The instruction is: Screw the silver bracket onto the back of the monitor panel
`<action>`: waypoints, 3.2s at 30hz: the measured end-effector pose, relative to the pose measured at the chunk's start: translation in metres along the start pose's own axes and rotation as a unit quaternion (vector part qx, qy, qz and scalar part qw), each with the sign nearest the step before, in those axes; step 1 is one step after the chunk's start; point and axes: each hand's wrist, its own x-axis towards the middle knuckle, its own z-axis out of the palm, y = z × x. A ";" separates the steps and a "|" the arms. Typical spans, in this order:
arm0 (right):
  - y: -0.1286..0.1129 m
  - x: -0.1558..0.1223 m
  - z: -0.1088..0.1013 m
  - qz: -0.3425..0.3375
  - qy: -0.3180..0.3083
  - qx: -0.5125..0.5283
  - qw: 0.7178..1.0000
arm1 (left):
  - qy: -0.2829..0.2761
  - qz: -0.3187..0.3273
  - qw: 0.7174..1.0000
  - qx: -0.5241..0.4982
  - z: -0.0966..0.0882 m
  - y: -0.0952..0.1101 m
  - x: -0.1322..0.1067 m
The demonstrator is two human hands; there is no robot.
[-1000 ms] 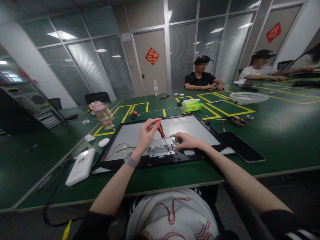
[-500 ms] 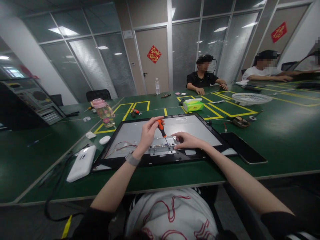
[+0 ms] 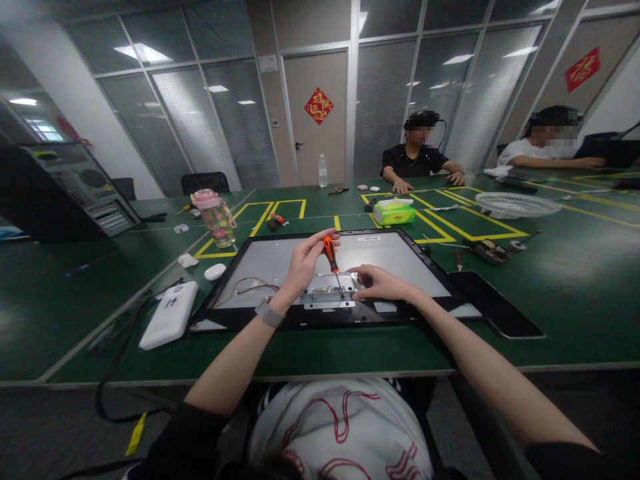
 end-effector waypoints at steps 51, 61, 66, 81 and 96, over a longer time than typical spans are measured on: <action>-0.005 -0.004 -0.004 0.016 -0.009 -0.004 1.000 | 0.025 0.039 0.995 0.084 0.007 0.014 -0.003; -0.006 -0.005 -0.005 0.018 -0.010 -0.013 1.000 | 0.053 0.019 0.994 0.098 0.005 0.011 -0.002; -0.005 -0.005 -0.005 0.011 -0.011 -0.012 1.000 | 0.002 0.014 0.999 0.031 0.002 0.007 0.000; -0.005 -0.005 -0.005 0.018 -0.011 -0.010 1.000 | 0.031 0.018 0.997 0.074 0.008 0.017 -0.004; -0.007 -0.005 -0.004 0.017 -0.012 -0.017 1.000 | 0.054 0.049 0.992 0.102 0.007 0.012 -0.004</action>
